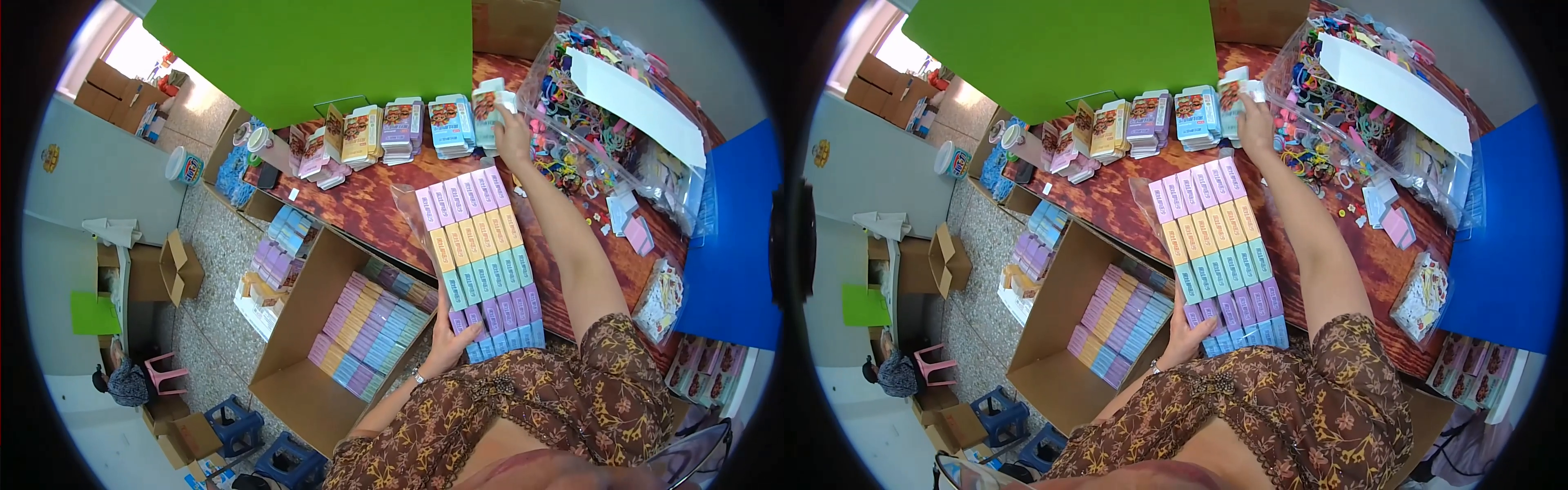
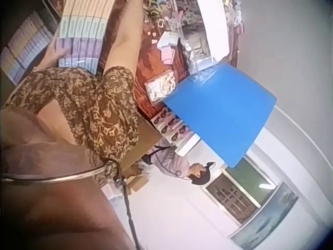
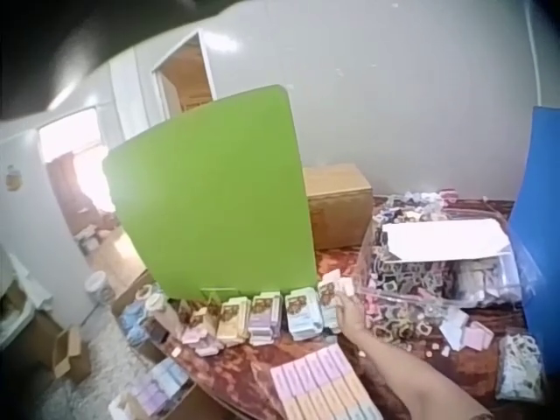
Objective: Sorting small colorful boxes and packing them into larger cardboard shipping containers.
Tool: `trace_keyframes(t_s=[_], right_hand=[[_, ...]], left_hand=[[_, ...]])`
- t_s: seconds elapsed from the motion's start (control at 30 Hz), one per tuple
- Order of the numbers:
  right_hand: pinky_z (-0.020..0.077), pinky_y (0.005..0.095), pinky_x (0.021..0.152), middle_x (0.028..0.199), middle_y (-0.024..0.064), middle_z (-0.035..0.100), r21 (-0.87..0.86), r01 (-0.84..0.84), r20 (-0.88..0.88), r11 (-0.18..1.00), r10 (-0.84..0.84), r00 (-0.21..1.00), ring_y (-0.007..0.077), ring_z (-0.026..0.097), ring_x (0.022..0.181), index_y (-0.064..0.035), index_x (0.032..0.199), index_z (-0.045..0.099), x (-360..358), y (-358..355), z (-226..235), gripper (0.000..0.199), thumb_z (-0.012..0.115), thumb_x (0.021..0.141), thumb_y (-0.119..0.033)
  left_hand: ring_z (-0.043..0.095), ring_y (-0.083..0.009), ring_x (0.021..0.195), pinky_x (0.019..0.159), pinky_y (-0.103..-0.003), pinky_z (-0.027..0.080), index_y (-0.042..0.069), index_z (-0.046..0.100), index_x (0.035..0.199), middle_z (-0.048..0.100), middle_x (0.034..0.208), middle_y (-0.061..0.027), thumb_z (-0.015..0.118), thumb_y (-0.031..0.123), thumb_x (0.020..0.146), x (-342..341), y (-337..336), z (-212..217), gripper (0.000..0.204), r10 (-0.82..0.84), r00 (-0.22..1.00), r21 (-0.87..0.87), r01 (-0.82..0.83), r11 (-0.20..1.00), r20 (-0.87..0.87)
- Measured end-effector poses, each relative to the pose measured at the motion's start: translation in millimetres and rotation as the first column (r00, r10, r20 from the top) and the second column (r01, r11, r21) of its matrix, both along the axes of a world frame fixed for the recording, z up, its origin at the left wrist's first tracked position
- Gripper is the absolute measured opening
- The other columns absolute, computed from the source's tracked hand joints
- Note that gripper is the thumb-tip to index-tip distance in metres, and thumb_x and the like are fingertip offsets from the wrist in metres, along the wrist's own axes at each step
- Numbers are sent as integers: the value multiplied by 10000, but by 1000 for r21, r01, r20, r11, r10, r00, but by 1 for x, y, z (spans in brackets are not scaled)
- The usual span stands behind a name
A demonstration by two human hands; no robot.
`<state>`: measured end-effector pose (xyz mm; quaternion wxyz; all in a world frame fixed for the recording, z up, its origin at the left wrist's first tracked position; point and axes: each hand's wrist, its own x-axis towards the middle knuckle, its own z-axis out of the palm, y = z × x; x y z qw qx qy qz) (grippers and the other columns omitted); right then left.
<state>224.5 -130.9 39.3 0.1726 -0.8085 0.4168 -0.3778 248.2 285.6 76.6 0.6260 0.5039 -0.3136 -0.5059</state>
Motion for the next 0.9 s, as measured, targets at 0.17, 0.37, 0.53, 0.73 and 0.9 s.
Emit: trace_keyframes(t_s=[0.17, 0.37, 0.53, 0.73, 0.9], right_hand=[[520, 517, 858, 1347, 324, 440, -285, 328, -278, 901, -405, 871, 501, 601, 1012, -231, 1466, 423, -38, -38, -25, 618, 632, 886, -266], [528, 396, 881, 1255, 132, 638, 275, -118, -219, 954, 182, 959, 251, 665, 1049, -184, 1427, 499, -64, 69, 70, 512, 579, 970, -399], [191, 356, 1197, 1588, 123, 314, 569, -586, 410, 577, 419, 810, 224, 249, 1475, -36, 1533, 313, -139, 152, 42, 610, 445, 1046, -379], [150, 340, 1200, 1645, 146, 109, 563, -548, 555, 619, 209, 805, 224, 103, 1511, -30, 1579, 46, -174, 214, 3, 713, 413, 1063, -356], [124, 368, 1208, 1643, 155, 111, 588, -648, 683, 485, 132, 718, 242, 114, 1510, -8, 1574, 27, -177, 237, 3, 732, 399, 1057, -368]], left_hand=[[414, -211, 1347, 1091, -359, 373, 58, 11, 1586, 343, 1528, -128, 683, 102, 843, -6, -18, 3, 1003, -32, 996, 2, 32, 999, -86], [412, -233, 1351, 1103, -371, 363, 67, 58, 1588, 341, 1527, -133, 678, 56, 839, 3, -29, -5, 972, 108, 963, 33, -103, 994, -245], [441, -220, 1309, 1057, -364, 406, 99, 90, 1591, 363, 1505, -126, 644, 32, 887, -5, -60, -11, 898, 35, 956, 27, -28, 999, -290], [412, -220, 1326, 1080, -363, 375, 59, 108, 1579, 351, 1495, -147, 603, 97, 957, -25, -66, -15, 796, 6, 973, 56, 7, 998, -230], [104, -320, 1493, 1202, -398, 112, -3, -143, 1541, 3, 1626, -244, 396, 287, 1055, -32, -52, -21, 781, -31, 930, 159, -30, 987, 366]])
